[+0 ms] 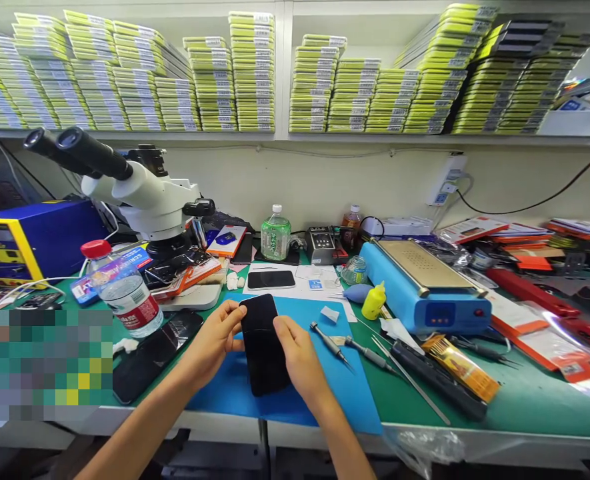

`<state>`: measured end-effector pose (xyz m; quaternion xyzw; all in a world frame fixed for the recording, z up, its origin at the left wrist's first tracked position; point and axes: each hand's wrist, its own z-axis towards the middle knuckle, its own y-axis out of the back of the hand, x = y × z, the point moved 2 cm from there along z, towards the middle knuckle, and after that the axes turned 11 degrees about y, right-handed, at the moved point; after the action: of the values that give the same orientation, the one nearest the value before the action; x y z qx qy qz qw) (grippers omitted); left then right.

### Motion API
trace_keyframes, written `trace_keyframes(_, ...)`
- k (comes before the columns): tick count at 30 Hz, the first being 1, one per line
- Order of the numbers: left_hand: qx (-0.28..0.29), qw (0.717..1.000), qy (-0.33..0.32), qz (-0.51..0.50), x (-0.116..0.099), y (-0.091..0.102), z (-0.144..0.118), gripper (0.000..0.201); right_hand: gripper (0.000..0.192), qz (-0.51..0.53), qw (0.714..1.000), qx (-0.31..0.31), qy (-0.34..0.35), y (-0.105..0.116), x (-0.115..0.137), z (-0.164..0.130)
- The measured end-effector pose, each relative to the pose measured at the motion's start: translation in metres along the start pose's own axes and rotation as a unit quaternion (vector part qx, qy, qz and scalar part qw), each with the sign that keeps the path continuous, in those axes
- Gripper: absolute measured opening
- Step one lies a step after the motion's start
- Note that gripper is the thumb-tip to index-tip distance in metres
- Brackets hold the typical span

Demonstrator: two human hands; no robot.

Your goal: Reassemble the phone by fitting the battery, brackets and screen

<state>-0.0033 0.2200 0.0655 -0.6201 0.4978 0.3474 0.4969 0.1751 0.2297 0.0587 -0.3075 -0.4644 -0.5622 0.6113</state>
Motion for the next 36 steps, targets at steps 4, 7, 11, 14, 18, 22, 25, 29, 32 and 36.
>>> trace_keyframes(4,0.036,0.999,-0.003,0.027,-0.008,0.005,-0.005,0.056,0.057,0.004,1.0,0.019,-0.016,0.002,0.0,-0.001)
trace_keyframes(7,0.059,0.995,0.005,0.08,-0.018,0.011,-0.005,0.049,0.055,0.009,0.999,0.034,-0.02,0.002,0.003,-0.002)
trace_keyframes(11,0.08,0.988,0.016,0.127,-0.025,0.017,-0.002,0.055,0.056,0.027,0.998,0.049,-0.027,0.0,0.005,-0.003)
trace_keyframes(14,0.061,0.991,0.006,0.119,-0.024,0.023,0.0,0.061,0.058,0.048,0.997,0.039,-0.034,0.0,0.006,-0.003)
trace_keyframes(18,0.011,0.997,-0.011,0.082,-0.015,0.035,0.003,0.065,0.062,0.078,0.996,0.013,-0.045,0.004,0.008,-0.007)
trace_keyframes(22,-0.038,0.998,-0.031,0.047,0.0,0.041,0.002,0.067,0.066,0.099,0.994,0.002,-0.039,0.005,0.007,-0.009)
trace_keyframes(25,-0.049,0.996,-0.052,0.045,0.007,0.038,-0.005,0.064,0.065,0.1,0.995,-0.015,-0.023,0.006,0.003,-0.008)
trace_keyframes(29,-0.038,0.993,-0.079,0.08,0.01,0.038,-0.012,0.055,0.057,0.079,0.996,-0.038,-0.006,0.009,0.0,-0.007)
trace_keyframes(32,-0.032,0.987,-0.112,0.111,0.009,0.043,-0.013,0.05,0.05,0.051,0.998,-0.045,0.008,0.011,0.001,-0.007)
trace_keyframes(36,-0.033,0.979,-0.142,0.142,0.01,0.048,-0.014,0.045,0.046,0.016,0.998,-0.05,0.026,0.01,0.002,-0.007)
